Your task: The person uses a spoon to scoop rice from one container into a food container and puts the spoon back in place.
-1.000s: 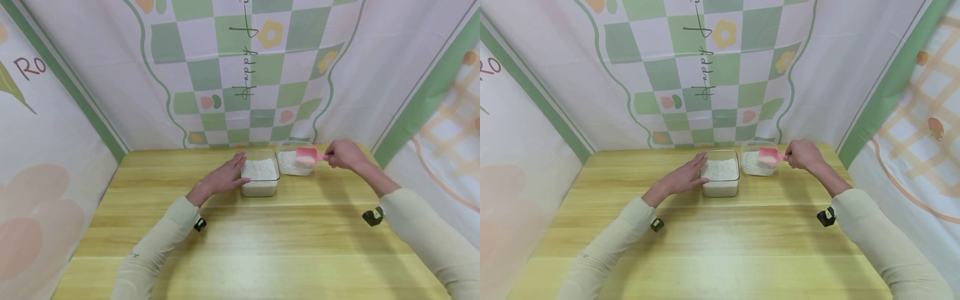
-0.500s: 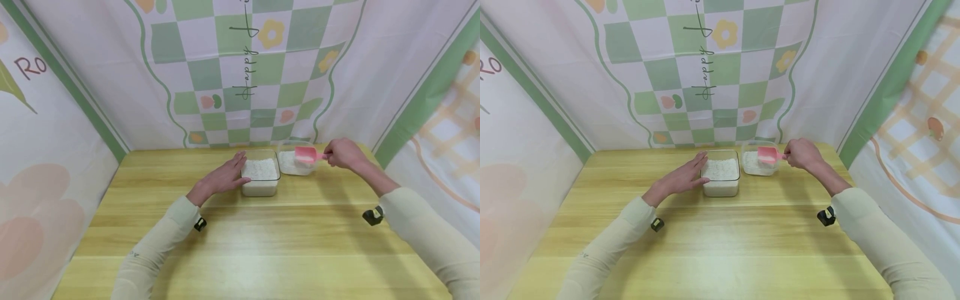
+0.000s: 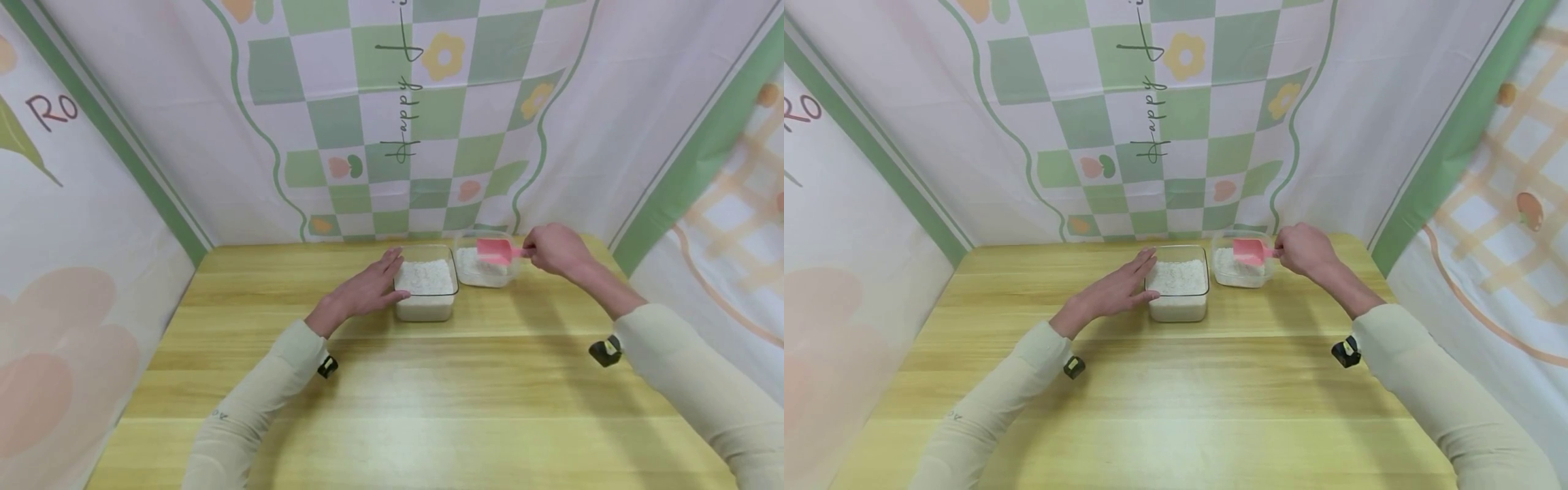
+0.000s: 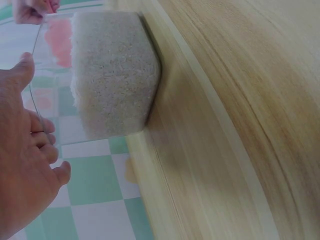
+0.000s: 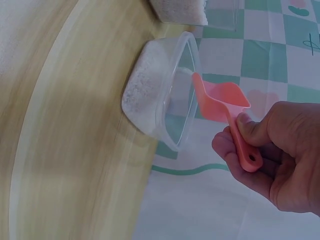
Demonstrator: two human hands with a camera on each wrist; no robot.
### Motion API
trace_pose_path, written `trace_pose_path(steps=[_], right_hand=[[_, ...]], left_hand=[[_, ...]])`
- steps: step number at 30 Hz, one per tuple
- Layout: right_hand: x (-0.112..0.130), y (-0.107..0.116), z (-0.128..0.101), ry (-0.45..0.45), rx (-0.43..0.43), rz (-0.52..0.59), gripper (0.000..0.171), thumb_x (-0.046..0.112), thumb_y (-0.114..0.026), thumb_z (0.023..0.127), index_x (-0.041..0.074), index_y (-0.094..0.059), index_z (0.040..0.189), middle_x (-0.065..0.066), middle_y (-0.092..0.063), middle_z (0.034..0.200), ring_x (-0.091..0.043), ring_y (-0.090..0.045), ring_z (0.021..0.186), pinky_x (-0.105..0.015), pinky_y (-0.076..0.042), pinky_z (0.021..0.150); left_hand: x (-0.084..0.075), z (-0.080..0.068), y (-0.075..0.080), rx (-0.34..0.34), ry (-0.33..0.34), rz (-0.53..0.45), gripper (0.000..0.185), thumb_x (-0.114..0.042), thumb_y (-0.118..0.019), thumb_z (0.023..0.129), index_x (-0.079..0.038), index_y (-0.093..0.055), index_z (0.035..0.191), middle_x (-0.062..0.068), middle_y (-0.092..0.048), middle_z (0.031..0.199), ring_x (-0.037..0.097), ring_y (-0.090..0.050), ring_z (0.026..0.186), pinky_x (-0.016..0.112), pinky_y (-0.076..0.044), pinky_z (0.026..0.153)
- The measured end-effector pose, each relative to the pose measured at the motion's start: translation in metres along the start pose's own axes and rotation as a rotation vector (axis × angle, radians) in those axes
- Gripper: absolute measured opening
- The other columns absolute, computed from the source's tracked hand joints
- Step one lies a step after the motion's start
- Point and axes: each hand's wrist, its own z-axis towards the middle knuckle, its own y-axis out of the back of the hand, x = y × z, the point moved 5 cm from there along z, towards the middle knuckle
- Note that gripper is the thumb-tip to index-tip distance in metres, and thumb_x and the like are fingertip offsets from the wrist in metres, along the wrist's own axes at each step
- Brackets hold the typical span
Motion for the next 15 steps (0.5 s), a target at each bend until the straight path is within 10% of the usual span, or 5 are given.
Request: trace_pose_path(steps=[15], right_hand=[[0.017,0.003,-0.007,0.062,-0.110,-0.188,0.004,0.000,-0.071,0.080,0.003,-0.071,0.078,-0.013,-0.068,0.069,-0.029,-0.057,0.057,-0.044,-0.048,0.048]], left_hand=[[0.000,0.000,0.000,0.003,0.005,0.002,0.086,-0.059,-0.035,0.104,0.001,-0.006,0.159,0.013,0.005,0.169,0.024,0.002,0.157,0.037,-0.009,0.128]])
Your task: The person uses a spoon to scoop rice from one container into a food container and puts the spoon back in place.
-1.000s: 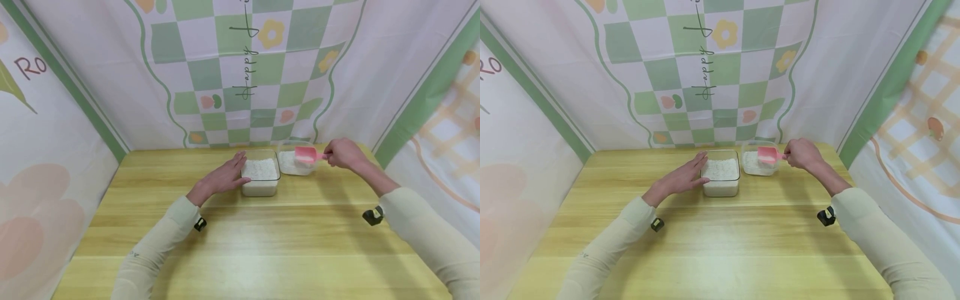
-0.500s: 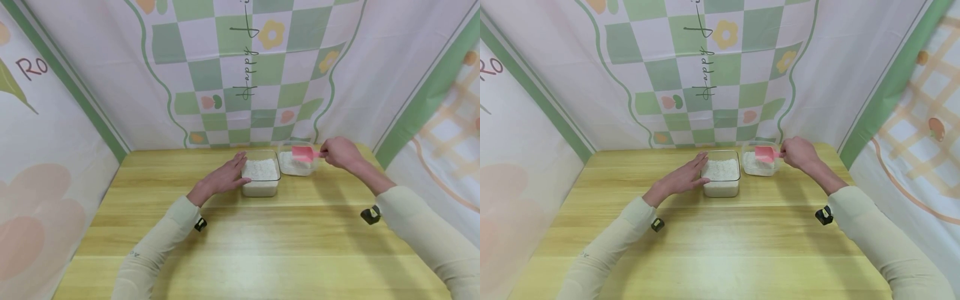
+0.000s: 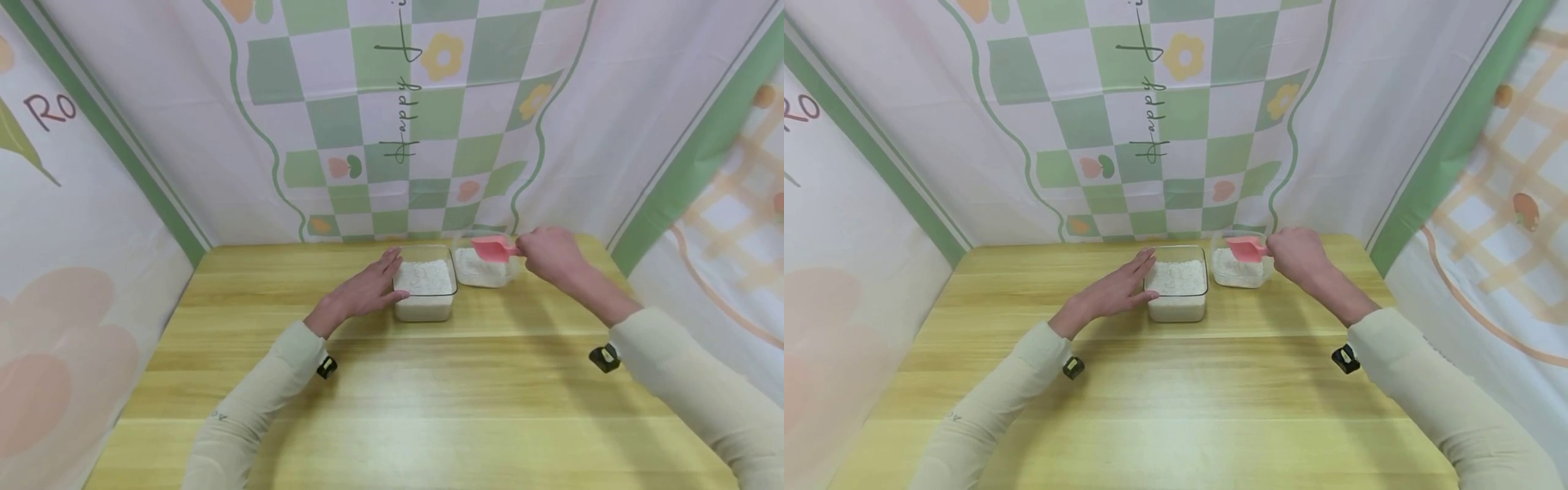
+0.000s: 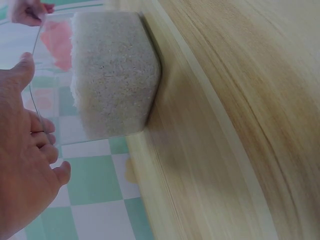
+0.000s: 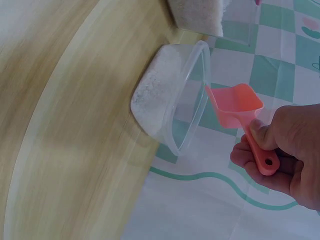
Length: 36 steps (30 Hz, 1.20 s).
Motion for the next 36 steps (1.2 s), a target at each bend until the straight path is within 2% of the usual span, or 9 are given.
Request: trace_pose_path(steps=[4,12,14,19,22,27,30,36], right_hand=[[0.003,0.000,-0.001,0.031,-0.011,-0.034,0.006,-0.003,-0.070,0.081,0.002,-0.071,0.078,-0.015,-0.069,0.070,-0.029,-0.057,0.056,-0.044,-0.049,0.048],[0.001,0.007,-0.002,-0.025,-0.038,0.066,0.012,0.009,-0.069,0.091,0.006,-0.075,0.080,-0.009,-0.069,0.068,-0.022,-0.055,0.054,-0.042,-0.050,0.052],[0.006,0.012,-0.002,-0.011,-0.059,0.094,0.012,0.008,-0.068,0.091,0.006,-0.076,0.083,-0.009,-0.071,0.070,-0.021,-0.055,0.055,-0.042,-0.050,0.054],[0.028,0.027,-0.003,0.048,-0.102,0.139,0.012,0.004,-0.067,0.089,0.002,-0.078,0.091,-0.013,-0.075,0.081,-0.026,-0.064,0.063,-0.045,-0.054,0.061],[0.043,0.030,0.002,0.083,-0.094,0.131,0.011,0.006,-0.068,0.090,0.005,-0.079,0.091,-0.011,-0.075,0.080,-0.025,-0.064,0.061,-0.042,-0.053,0.058],[0.066,0.029,0.016,0.120,-0.047,0.087,0.011,0.006,-0.068,0.089,0.010,-0.076,0.082,-0.005,-0.072,0.072,-0.023,-0.057,0.057,-0.040,-0.048,0.052],[0.078,0.027,0.023,0.160,-0.037,0.011,0.015,-0.001,-0.067,0.086,0.009,-0.073,0.078,-0.005,-0.071,0.072,-0.024,-0.058,0.058,-0.041,-0.049,0.049],[0.103,0.028,0.031,0.288,-0.083,-0.125,0.028,-0.012,-0.059,0.082,0.010,-0.059,0.064,-0.004,-0.062,0.064,-0.020,-0.053,0.053,-0.037,-0.046,0.043]], left_hand=[[0.000,0.000,0.000,-0.019,-0.017,0.006,0.085,-0.056,-0.037,0.104,0.004,-0.010,0.158,0.019,-0.001,0.168,0.027,-0.001,0.157,0.041,-0.012,0.128],[0.000,0.001,-0.001,-0.013,-0.017,-0.003,0.085,-0.057,-0.037,0.104,0.002,-0.009,0.158,0.018,-0.001,0.168,0.027,-0.001,0.157,0.042,-0.013,0.128],[0.000,0.001,-0.001,-0.016,-0.013,-0.007,0.085,-0.057,-0.037,0.104,0.003,-0.009,0.158,0.017,0.000,0.168,0.027,0.000,0.157,0.042,-0.013,0.128],[0.001,0.001,-0.003,-0.015,-0.012,0.000,0.085,-0.057,-0.035,0.104,0.002,-0.007,0.158,0.016,0.004,0.168,0.027,0.003,0.157,0.042,-0.012,0.128],[0.002,0.000,-0.002,-0.019,-0.013,0.000,0.084,-0.056,-0.035,0.104,0.002,-0.007,0.158,0.017,0.003,0.168,0.028,0.003,0.157,0.043,-0.012,0.128],[0.002,-0.001,-0.002,-0.026,-0.016,-0.003,0.084,-0.056,-0.036,0.104,0.003,-0.008,0.158,0.018,0.000,0.168,0.029,0.001,0.157,0.042,-0.012,0.128],[0.002,0.000,-0.002,-0.023,-0.027,0.020,0.085,-0.057,-0.034,0.104,0.004,-0.010,0.158,0.019,-0.001,0.168,0.028,0.000,0.157,0.041,-0.011,0.128],[0.000,0.001,0.000,-0.016,-0.033,0.049,0.084,-0.058,-0.033,0.104,0.004,-0.011,0.157,0.019,-0.002,0.168,0.027,0.000,0.157,0.040,-0.011,0.128]])
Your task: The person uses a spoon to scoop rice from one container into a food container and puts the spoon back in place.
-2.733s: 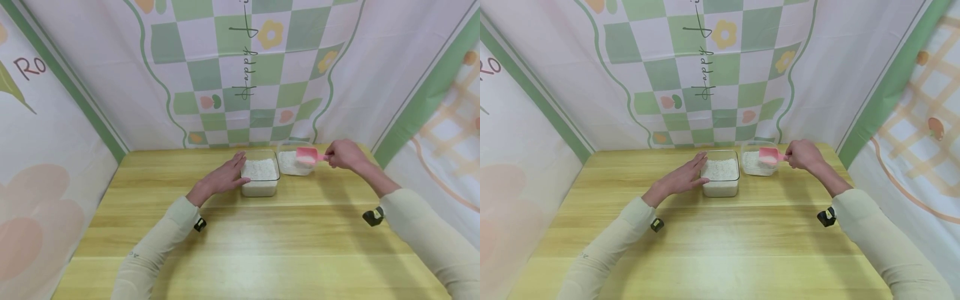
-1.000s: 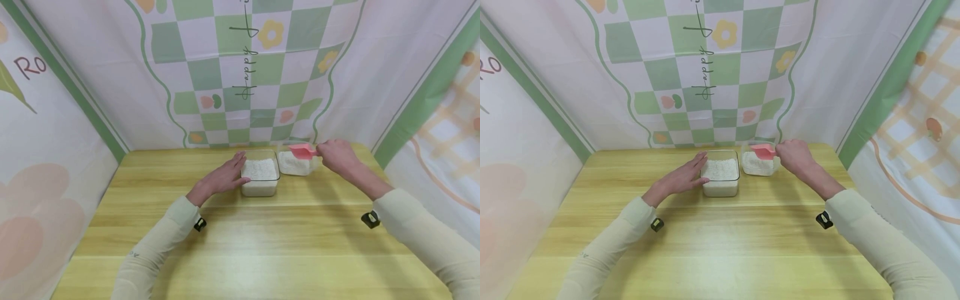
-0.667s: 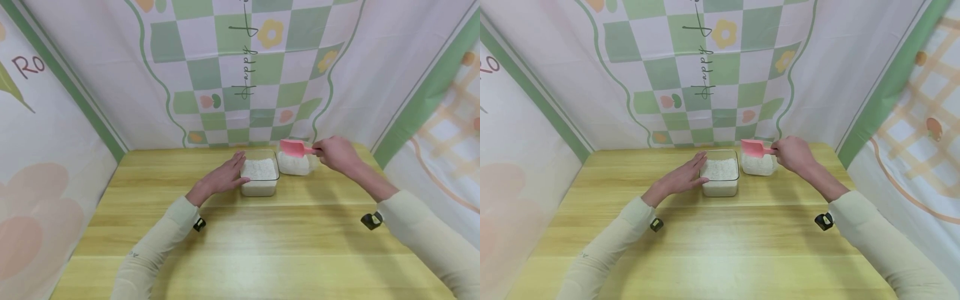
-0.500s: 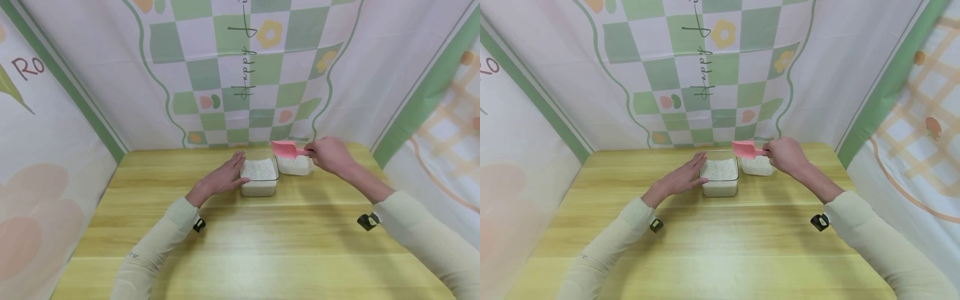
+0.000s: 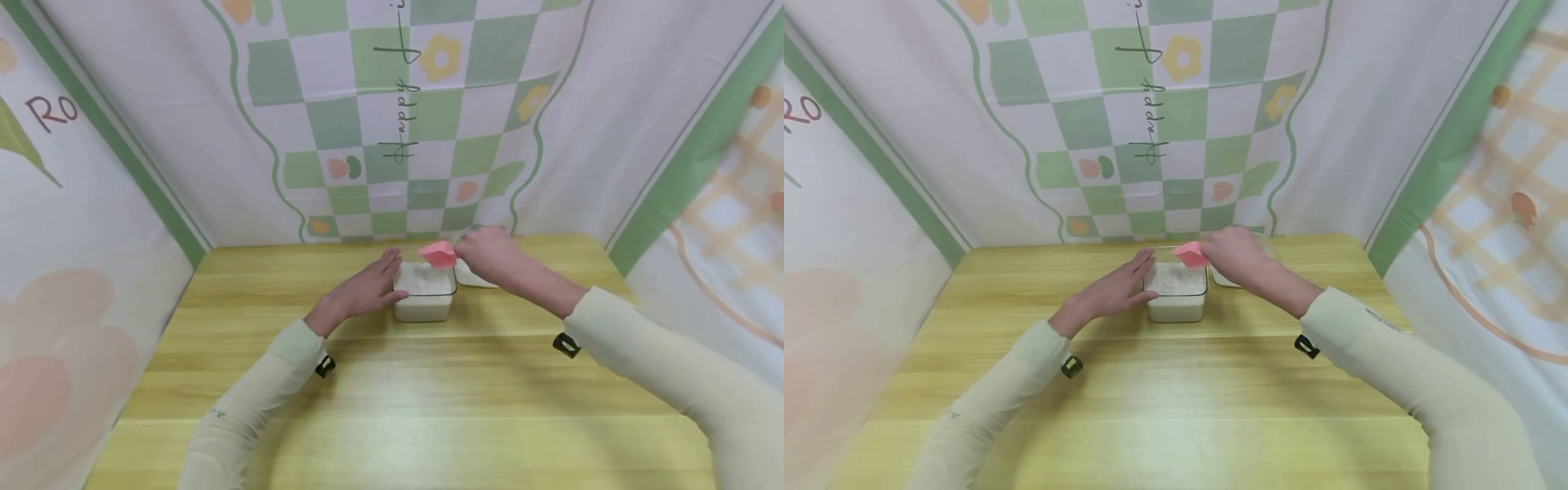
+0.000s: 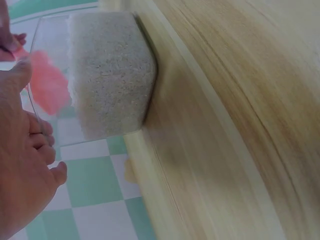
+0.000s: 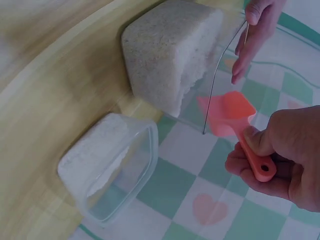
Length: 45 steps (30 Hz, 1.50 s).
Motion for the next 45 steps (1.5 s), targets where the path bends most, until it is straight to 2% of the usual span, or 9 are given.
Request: trace_pose_path(steps=[10,16,20,25,28,32,35,39,45], right_hand=[[0.029,-0.008,0.025,0.128,-0.081,-0.089,0.034,-0.014,-0.063,0.074,0.013,-0.057,0.055,-0.001,-0.057,0.055,-0.014,-0.046,0.049,-0.033,-0.047,0.041],[0.035,-0.018,0.029,0.108,-0.023,-0.095,0.028,-0.008,-0.065,0.077,0.011,-0.060,0.057,-0.002,-0.062,0.058,-0.019,-0.055,0.052,-0.036,-0.051,0.044],[0.030,-0.017,0.028,0.051,0.081,0.003,0.024,-0.007,-0.063,0.079,0.008,-0.059,0.061,-0.007,-0.065,0.066,-0.026,-0.061,0.060,-0.043,-0.054,0.051],[0.021,-0.014,0.026,0.011,0.173,0.111,0.019,-0.005,-0.062,0.080,0.005,-0.056,0.065,-0.010,-0.060,0.064,-0.029,-0.061,0.061,-0.046,-0.056,0.057],[0.014,-0.014,0.025,-0.003,0.203,0.155,0.022,0.002,-0.067,0.081,0.007,-0.053,0.064,-0.004,-0.053,0.058,-0.022,-0.054,0.056,-0.040,-0.053,0.054],[0.005,-0.019,0.024,-0.028,0.286,0.275,0.038,0.008,-0.069,0.084,0.011,-0.048,0.052,0.006,-0.040,0.048,-0.010,-0.038,0.048,-0.025,-0.037,0.045],[-0.001,-0.023,0.023,-0.042,0.358,0.406,0.043,0.009,-0.068,0.087,0.011,-0.057,0.046,0.008,-0.048,0.041,-0.004,-0.046,0.042,-0.021,-0.042,0.048],[-0.009,-0.030,0.020,-0.064,0.424,0.533,0.035,0.008,-0.068,0.088,0.008,-0.071,0.053,0.000,-0.065,0.048,-0.008,-0.060,0.045,-0.023,-0.052,0.060],[-0.010,-0.039,0.019,-0.128,0.508,0.680,0.030,0.006,-0.065,0.089,0.005,-0.074,0.060,-0.001,-0.068,0.053,-0.007,-0.063,0.047,-0.019,-0.052,0.056]], left_hand=[[0.001,0.001,0.002,0.015,-0.004,0.071,0.083,-0.058,-0.031,0.105,0.004,-0.012,0.158,0.018,-0.003,0.168,0.027,-0.003,0.157,0.042,-0.015,0.128],[0.000,0.001,0.002,0.039,0.010,0.111,0.083,-0.058,-0.031,0.105,0.004,-0.013,0.158,0.017,-0.002,0.168,0.027,-0.003,0.157,0.042,-0.016,0.127],[-0.003,0.001,0.004,0.057,0.029,0.147,0.083,-0.059,-0.030,0.104,0.002,-0.014,0.158,0.016,-0.003,0.168,0.026,-0.004,0.157,0.043,-0.016,0.127],[-0.004,0.002,0.007,0.070,0.038,0.228,0.082,-0.060,-0.027,0.105,0.002,-0.016,0.158,0.015,-0.005,0.168,0.027,-0.005,0.157,0.045,-0.016,0.127],[-0.006,0.002,0.009,0.081,0.036,0.247,0.081,-0.059,-0.026,0.105,0.002,-0.016,0.158,0.016,-0.006,0.168,0.027,-0.006,0.157,0.045,-0.015,0.127],[-0.007,0.002,0.010,0.088,0.029,0.254,0.080,-0.058,-0.026,0.105,0.002,-0.017,0.158,0.017,-0.007,0.167,0.028,-0.007,0.156,0.044,-0.015,0.127],[-0.007,0.003,0.011,0.089,0.028,0.260,0.080,-0.057,-0.027,0.105,0.003,-0.017,0.158,0.018,-0.009,0.167,0.028,-0.008,0.156,0.044,-0.016,0.127],[-0.007,0.003,0.010,0.091,0.030,0.261,0.080,-0.057,-0.027,0.106,0.003,-0.017,0.158,0.018,-0.010,0.167,0.028,-0.008,0.156,0.044,-0.017,0.127],[-0.006,0.004,0.009,0.105,0.043,0.244,0.080,-0.058,-0.027,0.105,0.002,-0.015,0.158,0.017,-0.007,0.168,0.027,-0.004,0.157,0.043,-0.014,0.127]])
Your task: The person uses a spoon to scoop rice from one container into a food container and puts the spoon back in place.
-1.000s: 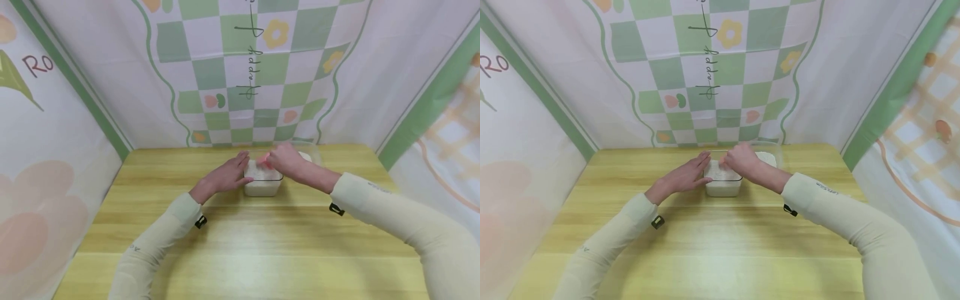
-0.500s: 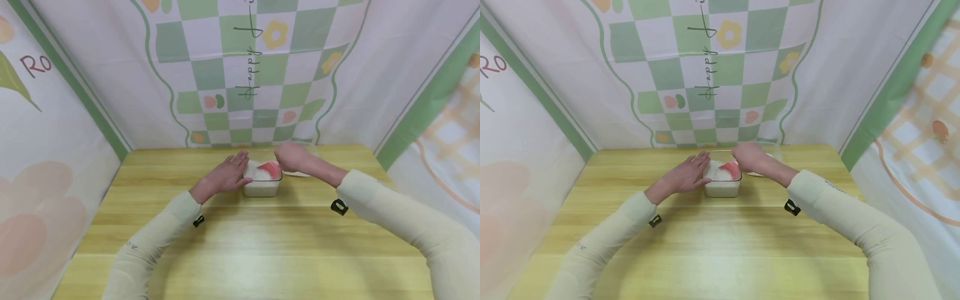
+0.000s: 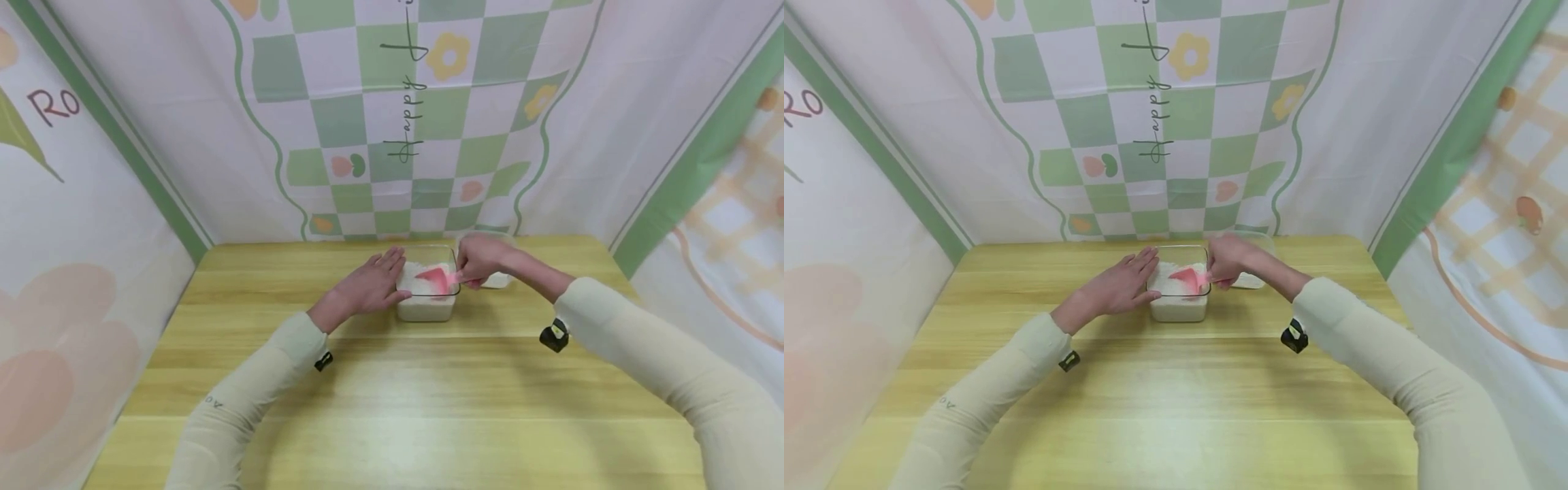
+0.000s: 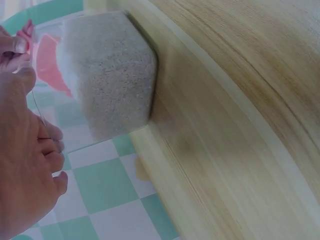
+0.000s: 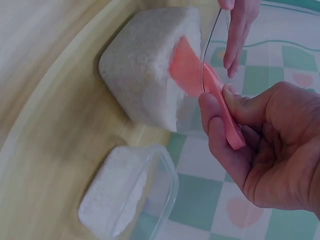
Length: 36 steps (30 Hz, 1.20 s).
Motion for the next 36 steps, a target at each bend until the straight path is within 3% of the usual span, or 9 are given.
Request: trace_pose_path(steps=[5,12,17,22,28,36], right_hand=[[0.004,-0.004,0.005,-0.024,0.012,0.074,0.025,0.007,-0.065,0.091,0.003,-0.077,0.069,-0.001,-0.069,0.054,-0.007,-0.064,0.049,-0.021,-0.057,0.060],[-0.003,-0.013,0.008,-0.097,0.085,0.349,0.023,0.004,-0.061,0.096,-0.010,-0.075,0.084,-0.003,-0.069,0.060,-0.008,-0.063,0.054,-0.022,-0.057,0.057],[-0.011,-0.016,0.007,-0.128,0.127,0.493,0.023,0.004,-0.058,0.098,-0.013,-0.072,0.094,-0.001,-0.068,0.063,-0.007,-0.062,0.056,-0.022,-0.057,0.060],[-0.018,-0.017,0.001,-0.127,0.132,0.563,0.023,0.003,-0.056,0.099,-0.015,-0.070,0.094,0.002,-0.067,0.061,-0.005,-0.060,0.056,-0.019,-0.054,0.057],[-0.028,-0.016,-0.007,-0.122,0.141,0.628,0.028,0.002,-0.050,0.101,-0.007,-0.071,0.085,0.000,-0.066,0.064,-0.006,-0.061,0.059,-0.019,-0.053,0.057],[-0.042,-0.018,-0.017,-0.128,0.108,0.718,0.023,0.002,-0.053,0.100,-0.008,-0.073,0.096,-0.001,-0.069,0.069,-0.007,-0.064,0.062,-0.020,-0.054,0.059]], left_hand=[[0.001,0.000,-0.001,0.006,0.001,0.000,0.081,-0.058,-0.027,0.105,0.001,-0.014,0.158,0.016,-0.005,0.168,0.026,-0.003,0.157,0.044,-0.015,0.127],[0.001,-0.001,-0.001,0.014,0.002,0.003,0.082,-0.059,-0.027,0.105,0.002,-0.014,0.158,0.016,-0.004,0.168,0.027,-0.003,0.157,0.044,-0.015,0.127],[0.002,-0.001,-0.002,0.007,0.007,-0.007,0.081,-0.058,-0.027,0.105,0.001,-0.014,0.158,0.015,-0.004,0.168,0.026,-0.003,0.157,0.044,-0.015,0.127],[0.000,-0.001,0.000,0.008,-0.004,-0.025,0.079,-0.056,-0.028,0.106,0.002,-0.014,0.158,0.016,-0.004,0.168,0.026,-0.003,0.157,0.044,-0.016,0.127],[0.001,-0.001,0.000,0.008,-0.004,-0.049,0.080,-0.057,-0.028,0.105,0.002,-0.014,0.158,0.016,-0.004,0.168,0.026,-0.002,0.157,0.044,-0.017,0.127],[0.001,-0.002,0.000,0.004,-0.009,-0.075,0.082,-0.059,-0.028,0.105,0.001,-0.012,0.159,0.014,-0.001,0.168,0.025,-0.001,0.157,0.044,-0.016,0.127]])
